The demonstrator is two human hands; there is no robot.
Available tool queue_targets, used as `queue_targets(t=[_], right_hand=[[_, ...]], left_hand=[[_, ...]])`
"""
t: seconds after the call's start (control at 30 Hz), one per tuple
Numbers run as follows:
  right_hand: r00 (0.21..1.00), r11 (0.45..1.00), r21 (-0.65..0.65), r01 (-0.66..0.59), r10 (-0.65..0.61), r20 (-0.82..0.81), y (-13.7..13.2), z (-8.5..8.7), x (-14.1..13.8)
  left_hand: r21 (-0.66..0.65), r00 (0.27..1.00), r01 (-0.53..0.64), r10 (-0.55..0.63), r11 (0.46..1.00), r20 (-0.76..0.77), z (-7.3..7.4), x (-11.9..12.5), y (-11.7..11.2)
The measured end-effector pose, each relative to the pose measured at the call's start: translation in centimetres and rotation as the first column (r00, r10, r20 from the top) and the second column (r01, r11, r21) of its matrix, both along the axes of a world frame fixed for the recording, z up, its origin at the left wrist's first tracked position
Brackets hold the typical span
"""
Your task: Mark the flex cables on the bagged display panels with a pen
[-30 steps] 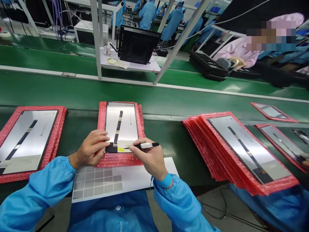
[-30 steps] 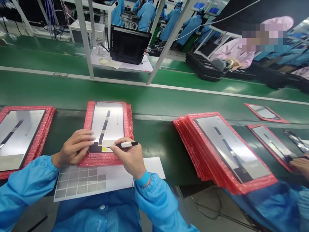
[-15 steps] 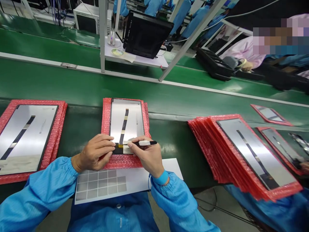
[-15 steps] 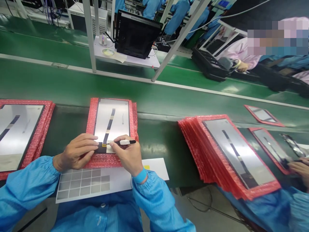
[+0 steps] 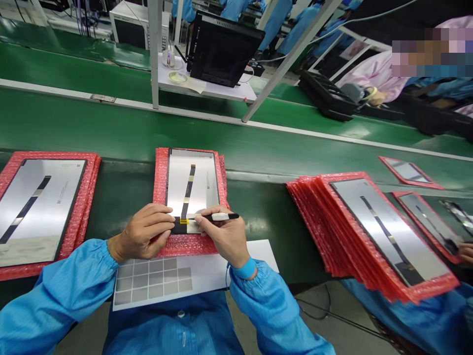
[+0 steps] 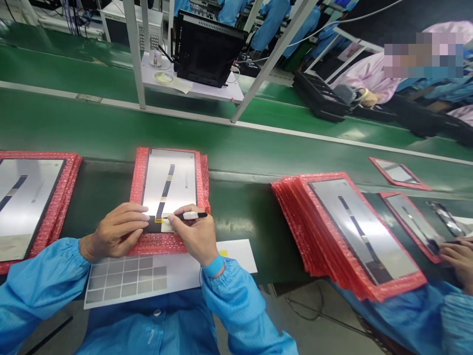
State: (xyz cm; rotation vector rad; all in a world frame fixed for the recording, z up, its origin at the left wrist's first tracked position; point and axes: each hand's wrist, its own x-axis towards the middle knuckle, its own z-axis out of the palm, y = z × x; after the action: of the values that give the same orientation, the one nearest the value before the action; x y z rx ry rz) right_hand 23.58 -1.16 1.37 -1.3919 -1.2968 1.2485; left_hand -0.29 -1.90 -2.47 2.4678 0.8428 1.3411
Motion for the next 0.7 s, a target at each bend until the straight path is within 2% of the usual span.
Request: queue_targets(t=[0.17,0.37,0.7], right_hand=[[1.000,1.000,0.014,-0.008,0.008,0.010,0.00,-0.06,0.05],[1.000,1.000,0.008,-0.008,0.008,-0.001,-0.09,0.00,0.09],[0.999,0.999,0.027,-0.017,0.016,0.048,-0.17,-0.20,0.05]], left_hand=[[-0.006,0.997,0.064,-0.064,0.998,-0.040,-0.01,-0.46,-0.07],[-0.027,0.964,0.176,-0.178,0.984,-0.196,0.09,-0.91,-0.03],[-0.050,0.962,0.152,-0.159,0.987,-0.222,0.02,-0.64,-0.20]])
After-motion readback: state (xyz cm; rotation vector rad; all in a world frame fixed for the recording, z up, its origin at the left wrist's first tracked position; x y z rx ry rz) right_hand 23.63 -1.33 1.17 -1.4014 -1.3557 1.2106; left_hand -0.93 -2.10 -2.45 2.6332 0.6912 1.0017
